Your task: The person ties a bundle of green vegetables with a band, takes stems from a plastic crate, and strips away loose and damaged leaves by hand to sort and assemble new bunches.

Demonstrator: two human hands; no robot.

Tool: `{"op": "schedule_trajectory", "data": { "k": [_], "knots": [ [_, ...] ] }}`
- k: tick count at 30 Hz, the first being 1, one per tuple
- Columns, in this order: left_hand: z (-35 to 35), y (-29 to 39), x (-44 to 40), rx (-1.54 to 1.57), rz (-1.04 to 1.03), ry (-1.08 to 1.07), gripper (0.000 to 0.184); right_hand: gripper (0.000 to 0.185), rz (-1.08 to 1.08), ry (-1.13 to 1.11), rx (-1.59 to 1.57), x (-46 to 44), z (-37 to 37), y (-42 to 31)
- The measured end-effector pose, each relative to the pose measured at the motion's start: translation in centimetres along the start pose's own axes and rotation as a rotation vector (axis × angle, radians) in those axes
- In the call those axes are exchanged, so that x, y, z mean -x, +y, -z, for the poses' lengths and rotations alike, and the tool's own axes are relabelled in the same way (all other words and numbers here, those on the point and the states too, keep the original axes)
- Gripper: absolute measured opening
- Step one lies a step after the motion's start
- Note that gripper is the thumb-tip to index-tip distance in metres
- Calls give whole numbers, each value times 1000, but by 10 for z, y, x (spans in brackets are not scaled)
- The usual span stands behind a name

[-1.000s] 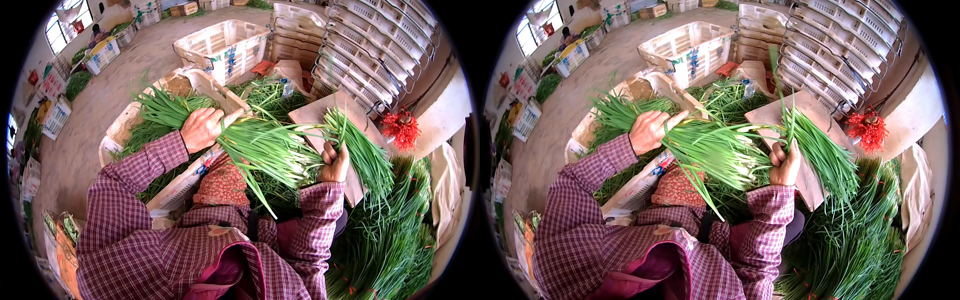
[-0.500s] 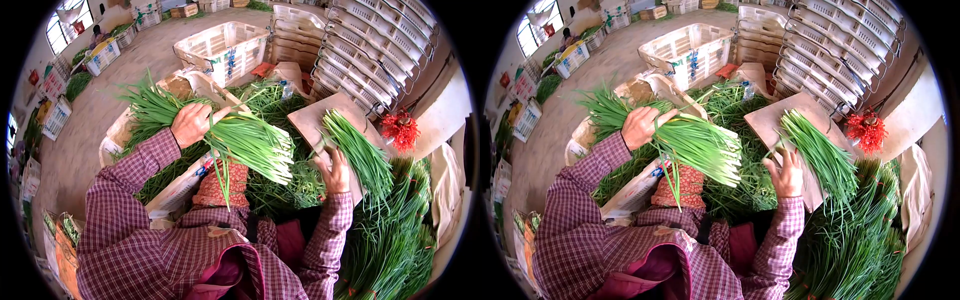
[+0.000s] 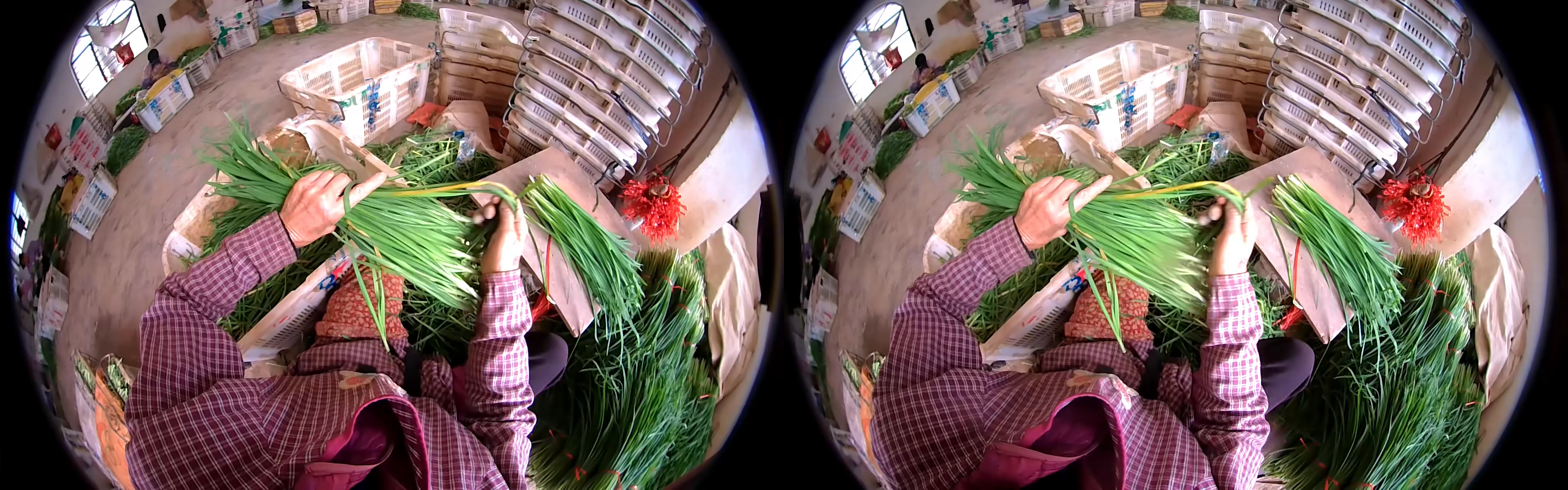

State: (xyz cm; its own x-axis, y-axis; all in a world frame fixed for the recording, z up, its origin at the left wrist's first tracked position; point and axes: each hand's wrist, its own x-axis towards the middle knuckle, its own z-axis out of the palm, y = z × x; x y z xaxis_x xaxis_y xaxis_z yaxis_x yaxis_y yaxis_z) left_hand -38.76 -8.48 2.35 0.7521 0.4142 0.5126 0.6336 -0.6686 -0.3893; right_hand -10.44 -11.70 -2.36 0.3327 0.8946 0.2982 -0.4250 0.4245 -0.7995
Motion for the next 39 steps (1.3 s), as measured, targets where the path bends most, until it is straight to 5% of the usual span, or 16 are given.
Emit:
{"op": "schedule_trajectory", "data": {
  "k": [5, 9, 11, 13, 15, 16, 17, 19, 21, 27, 29, 33, 39],
  "knots": [
    [2, 0, 5, 38, 9, -33, 80, 18, -291, 82, -446, -7, 22, -20],
    [0, -9, 13, 11, 40, 15, 71, 17, -239, 153, -400, -5, 87, -32],
    [2, -17, 20, -49, 62, 7, 67, 19, -108, 322, -39, 1, 120, -42],
    [6, -23, 25, -82, 85, -13, 67, 28, -200, 273, 351, 5, 177, -44],
    [7, -26, 28, -54, 104, 10, 70, 34, -132, 77, 1251, 19, 171, -53],
    [8, -25, 28, -61, 107, 8, 74, 45, -278, -92, 1836, 28, 157, -64],
    [9, -23, 26, -58, 102, 10, 74, 53, -189, -120, 1893, 34, 167, -51],
    [11, -18, 21, -102, 99, -4, 76, 48, 224, -161, 1700, 34, 132, -52],
    [12, -15, 16, -103, 78, 9, 76, 39, 116, -144, 1312, 29, 70, -62],
    [12, -11, 7, -107, -32, 72, 65, 20, 533, -303, 1430, 21, 15, 7],
    [12, -12, 9, -129, -44, 57, 61, 19, 343, -350, 1483, 27, 0, -5],
    [6, -11, 13, -126, -46, 32, 63, 15, 444, -333, 1520, 26, 16, -3],
    [11, -27, 29, 63, 163, -129, 91, 15, 166, 31, 1884, 21, 127, -15]
  ]
}}
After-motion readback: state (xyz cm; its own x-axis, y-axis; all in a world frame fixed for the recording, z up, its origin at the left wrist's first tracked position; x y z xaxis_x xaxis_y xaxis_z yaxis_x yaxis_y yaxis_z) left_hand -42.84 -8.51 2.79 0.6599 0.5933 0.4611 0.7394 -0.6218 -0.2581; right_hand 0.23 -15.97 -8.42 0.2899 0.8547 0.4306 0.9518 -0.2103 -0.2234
